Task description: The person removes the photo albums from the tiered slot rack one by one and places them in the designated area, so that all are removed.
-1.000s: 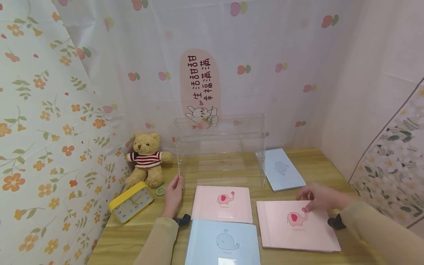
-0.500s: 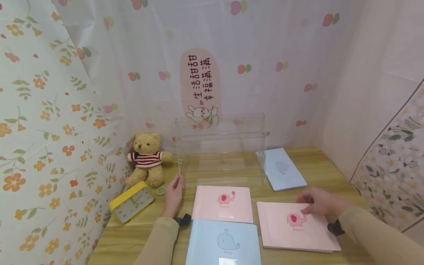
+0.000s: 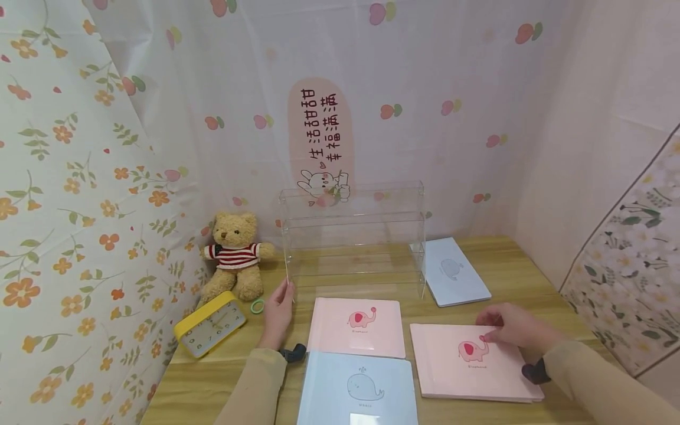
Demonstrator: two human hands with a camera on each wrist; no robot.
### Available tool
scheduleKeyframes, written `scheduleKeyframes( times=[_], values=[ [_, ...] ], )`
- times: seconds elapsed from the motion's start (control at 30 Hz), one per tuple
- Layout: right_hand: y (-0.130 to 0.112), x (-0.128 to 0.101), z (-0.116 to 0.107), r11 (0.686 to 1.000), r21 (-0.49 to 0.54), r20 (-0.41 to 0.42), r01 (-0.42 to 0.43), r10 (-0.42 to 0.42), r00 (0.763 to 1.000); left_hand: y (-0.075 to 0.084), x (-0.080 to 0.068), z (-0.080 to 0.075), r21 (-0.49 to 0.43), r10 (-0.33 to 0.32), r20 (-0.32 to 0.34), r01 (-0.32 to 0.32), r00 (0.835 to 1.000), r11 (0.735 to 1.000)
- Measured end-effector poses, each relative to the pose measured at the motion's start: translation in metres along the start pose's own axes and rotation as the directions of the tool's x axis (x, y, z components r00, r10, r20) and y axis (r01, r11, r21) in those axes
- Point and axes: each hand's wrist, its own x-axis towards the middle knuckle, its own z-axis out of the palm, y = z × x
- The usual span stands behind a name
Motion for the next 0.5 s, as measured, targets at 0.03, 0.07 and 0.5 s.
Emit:
scheduleKeyframes(
  times=[0.03,0.07,0.5],
  values=[
    [-0.001,0.0,0.0,1.0,0.001,-0.006,-0.001,0.001,1.0,0.0,0.0,0.0,-0.001,0.003,0.0,-0.003,1.0,1.0],
    [-0.003,0.0,0.001,1.0,0.005,-0.011,-0.019,0.019,1.0,0.0,0.0,0.0,-0.002,0.004,0.001,-0.004,1.0,1.0],
    [-0.074,-0.019,0.011,0.991,0.08,-0.298,0.111,-0.082,0.951,0.017,-0.007,0.001,-0.128,-0.005,-0.004,0.004,1.0,0.992]
  ],
)
